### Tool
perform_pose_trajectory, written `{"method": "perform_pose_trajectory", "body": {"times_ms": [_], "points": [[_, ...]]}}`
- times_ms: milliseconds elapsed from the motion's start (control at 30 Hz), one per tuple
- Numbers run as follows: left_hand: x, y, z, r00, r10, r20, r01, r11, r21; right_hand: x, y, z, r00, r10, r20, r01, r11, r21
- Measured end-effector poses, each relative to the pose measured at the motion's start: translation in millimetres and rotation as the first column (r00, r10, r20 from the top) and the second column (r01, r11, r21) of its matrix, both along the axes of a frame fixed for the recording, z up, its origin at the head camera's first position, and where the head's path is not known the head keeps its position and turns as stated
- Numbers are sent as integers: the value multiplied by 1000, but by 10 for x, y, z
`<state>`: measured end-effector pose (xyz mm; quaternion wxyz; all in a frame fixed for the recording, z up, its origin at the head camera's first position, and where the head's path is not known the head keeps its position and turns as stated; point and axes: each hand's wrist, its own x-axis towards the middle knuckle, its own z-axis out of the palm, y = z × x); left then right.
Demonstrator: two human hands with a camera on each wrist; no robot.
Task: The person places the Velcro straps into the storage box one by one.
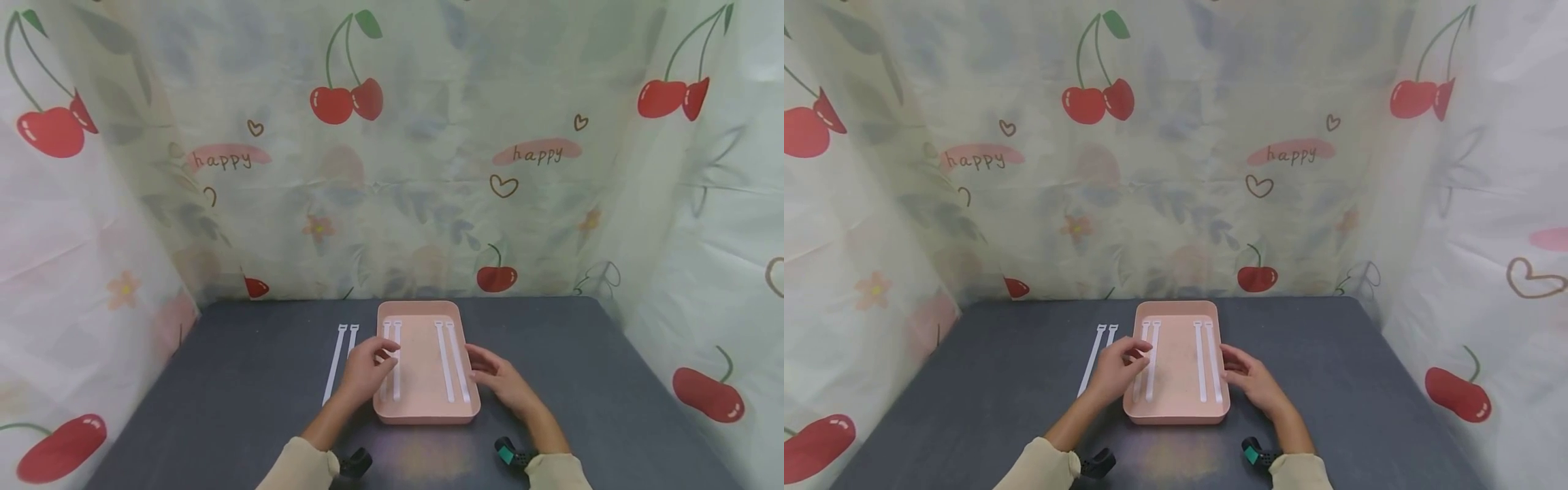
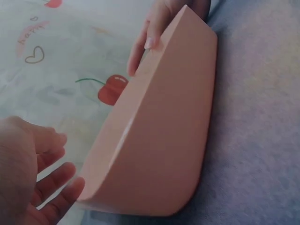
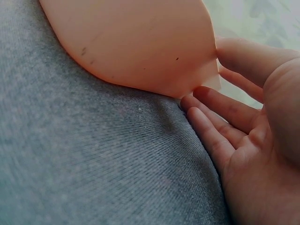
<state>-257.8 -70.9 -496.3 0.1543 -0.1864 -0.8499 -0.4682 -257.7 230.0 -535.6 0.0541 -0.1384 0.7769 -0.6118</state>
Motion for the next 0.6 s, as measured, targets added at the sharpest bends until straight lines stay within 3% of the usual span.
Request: {"method": "perform_pose_trajectory", "body": {"times_ms": [167,467,600], "points": [[22,-39,-72,992,4,-124,-2,1000,16,-7,7,-9,1000,2,-2,-2,1000,2],[26,-104,-186,980,80,-182,-60,992,113,-17,6,-21,1000,-2,-2,2,1000,-5],[9,-163,-222,978,122,-168,-100,986,130,-10,8,-16,1000,-3,-3,3,1000,-4]]}}
